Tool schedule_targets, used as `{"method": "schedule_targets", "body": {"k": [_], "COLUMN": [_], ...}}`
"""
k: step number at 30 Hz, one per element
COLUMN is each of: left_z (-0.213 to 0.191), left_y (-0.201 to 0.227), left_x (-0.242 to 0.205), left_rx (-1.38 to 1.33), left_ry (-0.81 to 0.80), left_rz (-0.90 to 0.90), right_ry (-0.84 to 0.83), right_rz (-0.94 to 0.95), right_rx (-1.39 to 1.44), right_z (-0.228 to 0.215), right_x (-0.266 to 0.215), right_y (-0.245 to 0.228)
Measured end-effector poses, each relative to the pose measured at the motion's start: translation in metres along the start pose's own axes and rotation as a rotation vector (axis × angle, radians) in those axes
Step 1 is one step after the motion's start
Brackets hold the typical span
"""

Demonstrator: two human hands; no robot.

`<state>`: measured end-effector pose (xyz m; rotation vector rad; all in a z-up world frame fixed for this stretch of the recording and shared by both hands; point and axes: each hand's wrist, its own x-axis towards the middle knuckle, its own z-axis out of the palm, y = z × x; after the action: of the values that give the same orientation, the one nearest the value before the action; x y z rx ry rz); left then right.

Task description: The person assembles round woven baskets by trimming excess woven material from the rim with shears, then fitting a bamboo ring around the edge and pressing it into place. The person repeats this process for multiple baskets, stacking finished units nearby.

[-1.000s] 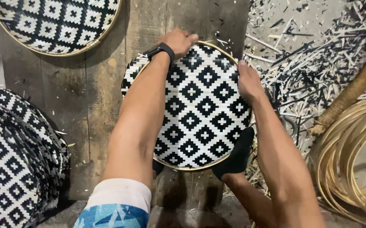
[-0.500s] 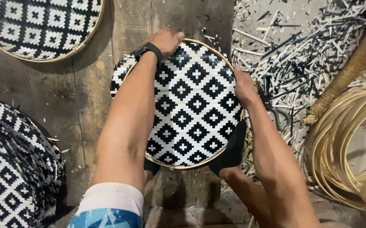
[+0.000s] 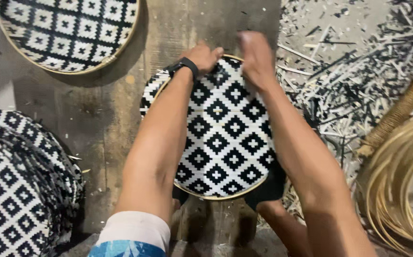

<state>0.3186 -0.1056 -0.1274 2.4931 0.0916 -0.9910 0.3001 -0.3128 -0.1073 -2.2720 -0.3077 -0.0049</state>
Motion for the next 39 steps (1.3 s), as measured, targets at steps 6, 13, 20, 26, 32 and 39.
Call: {"method": "schedule_targets", "body": {"k": [6,13,20,26,32,39], "left_z": [0.013,0.041,0.051,0.040,0.042,0.034], "left_y": [-0.024,-0.074,-0.085,-0.084,-0.087,-0.087], "left_x": [-0.050,-0.206,-0.182,-0.182,-0.179,-0.181], "left_rx": [-0.432,-0.363,-0.438,-0.478,-0.528,-0.555], "left_ry": [0.722,0.666,0.518,0.501,0.501,0.438], "left_rz": [0.239,-0.541,-0.646,-0.675,-0.672,-0.712], "right_ry": [-0.441,-0.719,-0.783,-0.774,-0.893,-1.017], "right_rz": [0.288,0.341,0.440,0.453,0.043,0.106], "right_rx": [-0.081,-0.514,-0.494,-0.538,-0.587,-0.672], "right_z": [0.052,0.030,0.042,0.055,0.089,0.091], "right_x": [0.039,0.047,0.050,0.063,0.051,0.059], "right_y": [-0.064,-0.121,-0.119,-0.123,-0.138,-0.156]}}
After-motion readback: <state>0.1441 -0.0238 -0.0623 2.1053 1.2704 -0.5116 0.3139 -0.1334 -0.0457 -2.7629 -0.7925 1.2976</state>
